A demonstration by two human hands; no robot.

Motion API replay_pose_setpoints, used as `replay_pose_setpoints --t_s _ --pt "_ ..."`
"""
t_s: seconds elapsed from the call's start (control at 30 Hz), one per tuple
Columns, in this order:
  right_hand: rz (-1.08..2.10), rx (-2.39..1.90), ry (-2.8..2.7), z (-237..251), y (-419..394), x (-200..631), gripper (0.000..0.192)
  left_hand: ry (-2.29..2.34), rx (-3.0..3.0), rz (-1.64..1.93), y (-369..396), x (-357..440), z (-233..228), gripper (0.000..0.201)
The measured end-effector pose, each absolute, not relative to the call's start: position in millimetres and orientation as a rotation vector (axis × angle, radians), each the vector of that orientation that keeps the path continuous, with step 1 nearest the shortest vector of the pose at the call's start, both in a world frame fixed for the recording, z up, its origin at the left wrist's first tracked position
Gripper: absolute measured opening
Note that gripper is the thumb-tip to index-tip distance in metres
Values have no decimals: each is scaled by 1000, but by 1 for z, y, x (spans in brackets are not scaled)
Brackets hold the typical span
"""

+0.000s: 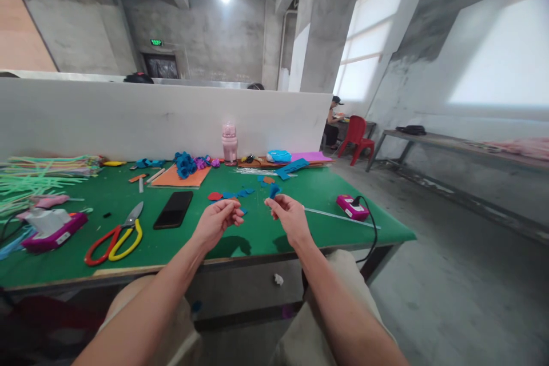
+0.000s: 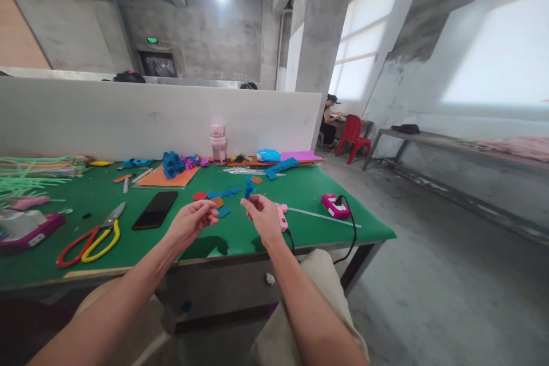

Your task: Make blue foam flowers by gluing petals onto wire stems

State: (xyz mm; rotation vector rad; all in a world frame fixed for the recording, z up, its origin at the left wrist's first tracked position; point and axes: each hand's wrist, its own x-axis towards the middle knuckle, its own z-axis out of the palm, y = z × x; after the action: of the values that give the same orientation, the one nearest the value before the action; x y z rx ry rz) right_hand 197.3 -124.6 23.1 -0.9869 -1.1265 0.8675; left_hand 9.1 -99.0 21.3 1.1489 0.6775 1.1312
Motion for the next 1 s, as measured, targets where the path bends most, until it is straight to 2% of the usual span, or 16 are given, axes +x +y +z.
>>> replay_pose_setpoints --t_s 0.37,0.63,0.77,0.83,0.87,1.0 --pt "872 -1046 -1171 28 -130 192 31 657 1169 1130 -100 8 23 22" --pt "857 -1025 -1261 24 -128 190 30 601 1183 1093 -105 12 26 39" --pt "861 -1004 -1311 26 -131 188 27 596 1261 1080 -108 11 29 22" --pt "887 -987 -1330 25 -132 187 25 608 1306 1081 -108 11 30 43" --pt "898 -983 -1339 25 -132 186 25 626 1328 1086 -109 11 30 46" --pt "880 -971 -1398 22 -133 182 22 710 1406 1139 -110 14 28 32"
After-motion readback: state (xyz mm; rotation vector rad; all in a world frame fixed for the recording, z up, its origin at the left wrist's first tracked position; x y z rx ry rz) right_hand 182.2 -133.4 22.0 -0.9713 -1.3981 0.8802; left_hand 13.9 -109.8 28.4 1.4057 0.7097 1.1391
